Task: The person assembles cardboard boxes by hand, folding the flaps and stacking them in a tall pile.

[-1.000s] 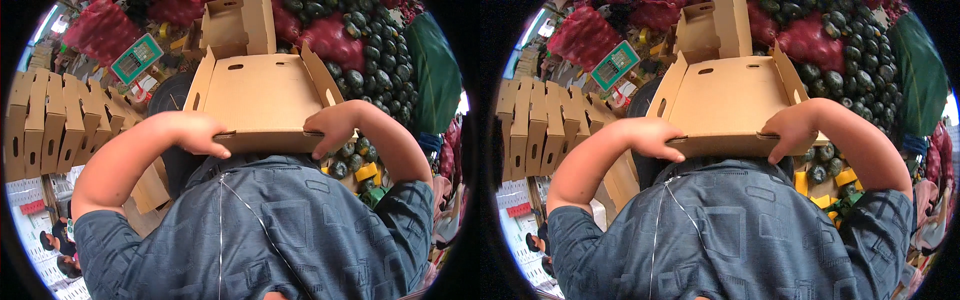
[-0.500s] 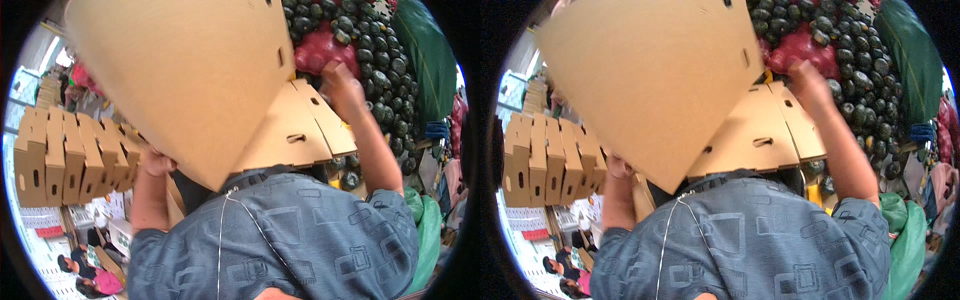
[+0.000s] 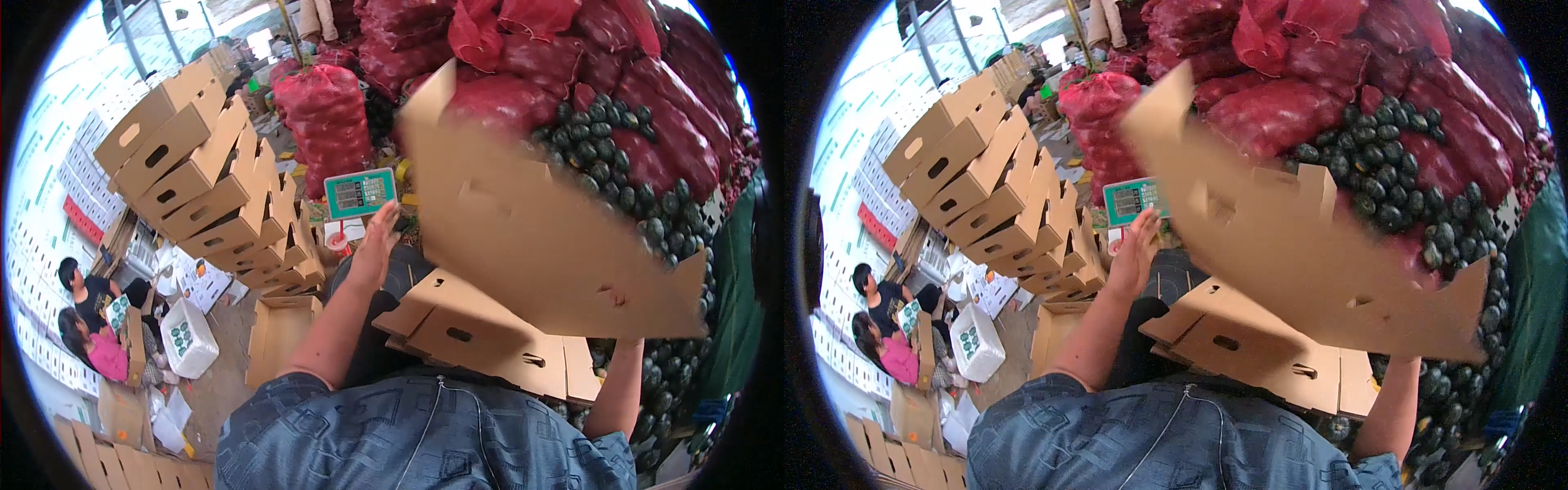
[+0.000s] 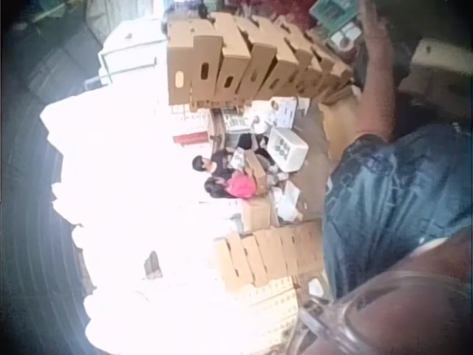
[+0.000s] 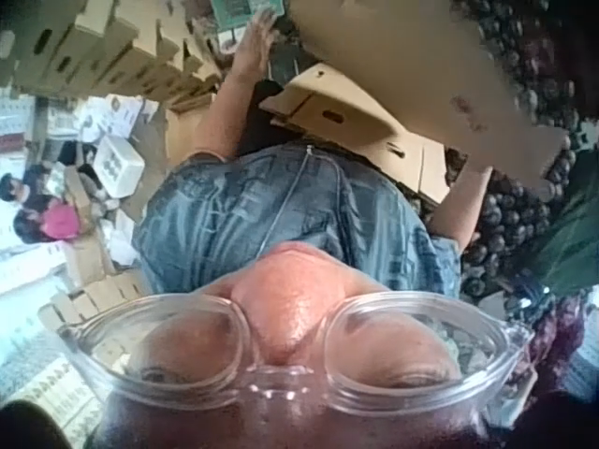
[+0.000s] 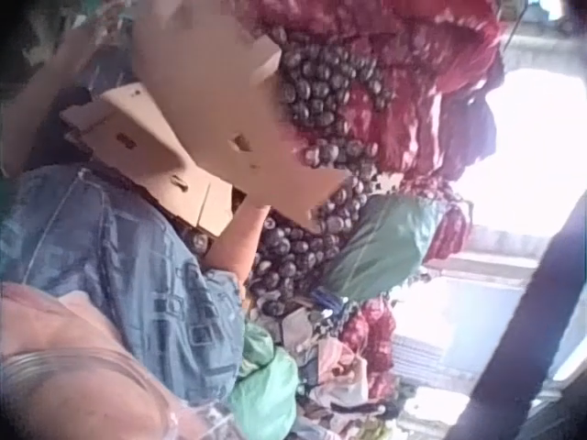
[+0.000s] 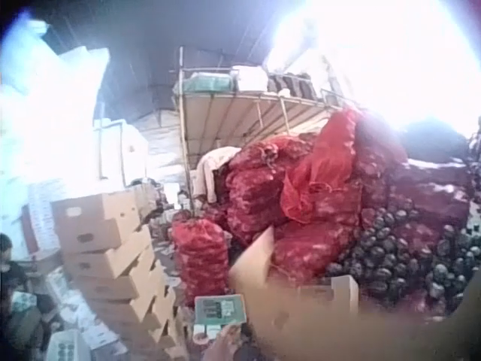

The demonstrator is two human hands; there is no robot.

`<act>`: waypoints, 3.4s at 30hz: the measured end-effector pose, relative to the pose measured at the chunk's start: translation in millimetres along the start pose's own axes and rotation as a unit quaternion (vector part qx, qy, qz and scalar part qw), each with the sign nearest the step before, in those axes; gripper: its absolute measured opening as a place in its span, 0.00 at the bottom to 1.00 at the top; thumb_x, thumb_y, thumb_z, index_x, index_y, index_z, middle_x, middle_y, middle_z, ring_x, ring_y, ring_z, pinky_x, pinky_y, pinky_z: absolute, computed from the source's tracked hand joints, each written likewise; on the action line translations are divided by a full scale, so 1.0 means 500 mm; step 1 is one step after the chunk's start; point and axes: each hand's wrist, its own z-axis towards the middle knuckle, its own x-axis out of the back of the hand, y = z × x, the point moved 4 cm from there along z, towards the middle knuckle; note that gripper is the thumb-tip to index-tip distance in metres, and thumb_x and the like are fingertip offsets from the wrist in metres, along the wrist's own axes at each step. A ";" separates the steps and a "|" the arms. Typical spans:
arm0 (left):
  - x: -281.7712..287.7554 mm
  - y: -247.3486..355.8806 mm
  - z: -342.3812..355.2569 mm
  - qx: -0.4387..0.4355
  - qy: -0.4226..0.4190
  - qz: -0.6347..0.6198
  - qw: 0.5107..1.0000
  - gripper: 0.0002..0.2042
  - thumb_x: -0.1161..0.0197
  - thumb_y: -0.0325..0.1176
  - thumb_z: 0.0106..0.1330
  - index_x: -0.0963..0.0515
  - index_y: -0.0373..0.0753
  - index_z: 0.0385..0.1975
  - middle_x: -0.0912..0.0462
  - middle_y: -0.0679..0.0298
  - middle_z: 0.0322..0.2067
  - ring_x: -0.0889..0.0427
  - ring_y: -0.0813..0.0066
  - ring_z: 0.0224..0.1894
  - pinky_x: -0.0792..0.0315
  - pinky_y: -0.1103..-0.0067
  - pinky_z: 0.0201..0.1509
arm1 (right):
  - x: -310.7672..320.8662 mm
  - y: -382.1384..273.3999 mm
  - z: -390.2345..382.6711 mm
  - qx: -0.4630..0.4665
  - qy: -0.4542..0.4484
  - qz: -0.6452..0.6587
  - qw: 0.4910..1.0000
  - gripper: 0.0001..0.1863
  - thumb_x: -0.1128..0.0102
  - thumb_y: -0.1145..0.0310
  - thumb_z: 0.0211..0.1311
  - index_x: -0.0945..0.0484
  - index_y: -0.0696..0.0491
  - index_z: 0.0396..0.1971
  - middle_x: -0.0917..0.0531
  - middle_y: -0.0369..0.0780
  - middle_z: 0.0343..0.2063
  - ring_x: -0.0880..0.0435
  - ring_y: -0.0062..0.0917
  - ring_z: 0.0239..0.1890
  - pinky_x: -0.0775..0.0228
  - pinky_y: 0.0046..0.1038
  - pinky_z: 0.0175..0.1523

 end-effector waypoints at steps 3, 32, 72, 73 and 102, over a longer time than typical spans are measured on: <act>-0.049 0.011 -0.030 0.163 -0.211 0.017 0.964 0.12 0.42 0.39 0.65 0.28 0.38 0.42 0.26 0.66 0.38 0.28 0.77 0.42 0.32 0.76 0.48 | -0.002 0.015 -0.021 -0.001 -0.063 -0.213 0.975 0.12 0.48 0.67 0.57 0.33 0.55 0.17 0.31 0.34 0.19 0.32 0.21 0.25 0.40 0.21 0.33; -0.125 -0.097 -0.140 0.236 -0.692 0.553 0.401 0.32 0.38 0.59 0.56 0.25 0.36 0.50 0.20 0.49 0.46 0.23 0.53 0.51 0.30 0.65 0.52 | -0.093 0.149 -0.113 -0.299 -0.537 -0.656 0.439 0.33 0.35 0.48 0.48 0.24 0.57 0.50 0.18 0.50 0.40 0.18 0.40 0.43 0.28 0.34 0.48; 0.696 -0.166 -0.438 0.532 0.229 0.636 0.510 0.15 0.46 0.33 0.58 0.20 0.35 0.43 0.22 0.50 0.50 0.23 0.54 0.53 0.28 0.68 0.56 | -0.079 0.180 -0.085 -0.228 -0.205 -0.503 0.808 0.18 0.52 0.78 0.64 0.30 0.60 0.54 0.22 0.40 0.50 0.26 0.26 0.54 0.36 0.27 0.57; 0.690 -0.177 -0.439 0.544 0.213 0.636 0.504 0.15 0.46 0.32 0.59 0.20 0.37 0.44 0.22 0.51 0.50 0.23 0.55 0.54 0.28 0.68 0.56 | -0.070 0.176 -0.092 -0.229 -0.198 -0.504 0.809 0.18 0.52 0.78 0.63 0.29 0.61 0.54 0.22 0.41 0.49 0.25 0.27 0.54 0.36 0.28 0.59; 0.113 -0.094 -0.083 0.364 -0.406 0.534 0.646 0.27 0.30 0.29 0.52 0.27 0.36 0.54 0.20 0.58 0.48 0.23 0.69 0.52 0.31 0.76 0.57 | 0.121 -0.007 -0.196 -0.283 -0.182 -0.732 0.593 0.36 0.26 0.57 0.43 0.28 0.57 0.52 0.19 0.46 0.36 0.20 0.36 0.40 0.28 0.34 0.46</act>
